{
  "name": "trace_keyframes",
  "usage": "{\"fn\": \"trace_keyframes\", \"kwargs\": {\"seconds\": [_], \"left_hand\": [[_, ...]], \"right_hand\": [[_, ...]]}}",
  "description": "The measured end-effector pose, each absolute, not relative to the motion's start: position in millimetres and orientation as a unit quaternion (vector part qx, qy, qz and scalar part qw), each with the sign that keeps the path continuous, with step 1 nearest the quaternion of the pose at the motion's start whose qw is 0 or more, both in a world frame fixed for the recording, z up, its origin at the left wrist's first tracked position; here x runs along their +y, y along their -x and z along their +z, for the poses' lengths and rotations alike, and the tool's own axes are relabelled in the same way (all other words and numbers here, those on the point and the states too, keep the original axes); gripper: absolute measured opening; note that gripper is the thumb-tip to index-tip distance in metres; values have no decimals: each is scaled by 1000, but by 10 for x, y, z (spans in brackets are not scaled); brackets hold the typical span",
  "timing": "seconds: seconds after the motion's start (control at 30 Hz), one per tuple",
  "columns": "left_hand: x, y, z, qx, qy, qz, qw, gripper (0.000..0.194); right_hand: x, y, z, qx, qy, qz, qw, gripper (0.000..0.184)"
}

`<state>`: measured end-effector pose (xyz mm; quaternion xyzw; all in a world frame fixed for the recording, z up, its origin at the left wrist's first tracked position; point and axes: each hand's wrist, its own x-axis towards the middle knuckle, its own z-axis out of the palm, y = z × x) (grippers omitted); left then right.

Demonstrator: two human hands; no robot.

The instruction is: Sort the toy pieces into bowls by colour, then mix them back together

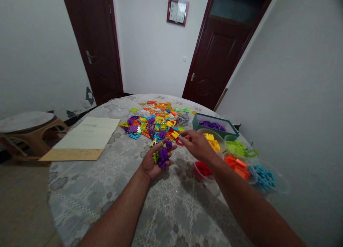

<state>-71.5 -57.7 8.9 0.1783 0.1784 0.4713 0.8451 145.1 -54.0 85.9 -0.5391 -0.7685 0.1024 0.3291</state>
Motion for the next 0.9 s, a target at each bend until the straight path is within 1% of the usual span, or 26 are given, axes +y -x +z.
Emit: {"fn": "trace_keyframes", "kwargs": {"seconds": [0.1, 0.2, 0.3, 0.43, 0.5, 0.57, 0.63, 0.73, 0.83, 0.9], "left_hand": [[-579, 704, 78, 177, -195, 470, 842, 44], [-562, 701, 49, 186, -211, 464, 840, 46], [-549, 701, 39, 197, -226, 446, 843, 48], [-560, 705, 87, 210, -218, 430, 850, 48], [-565, 705, 110, 218, -202, 438, 848, 47], [-562, 704, 118, 224, -181, 448, 846, 44], [-552, 702, 109, 221, -163, 450, 850, 42], [-533, 701, 80, 216, -150, 447, 855, 39], [-516, 706, 51, 215, -153, 453, 852, 38], [-508, 710, 35, 213, -156, 454, 851, 39]], "right_hand": [[-676, -1079, 811, -787, 536, 84, 293, 15], [-721, -957, 776, -784, 553, 86, 268, 12], [-720, -985, 739, -763, 564, 122, 292, 13], [-634, -1223, 760, -686, 588, 255, 344, 12], [-546, -1451, 825, -642, 608, 295, 362, 12], [-423, -1734, 922, -600, 638, 286, 389, 13], [-272, -2024, 1041, -554, 669, 252, 427, 15], [-58, -2348, 1232, -514, 694, 196, 465, 27], [21, -2416, 1360, -501, 706, 155, 476, 41], [-50, -2292, 1361, -514, 702, 144, 472, 41]]}}
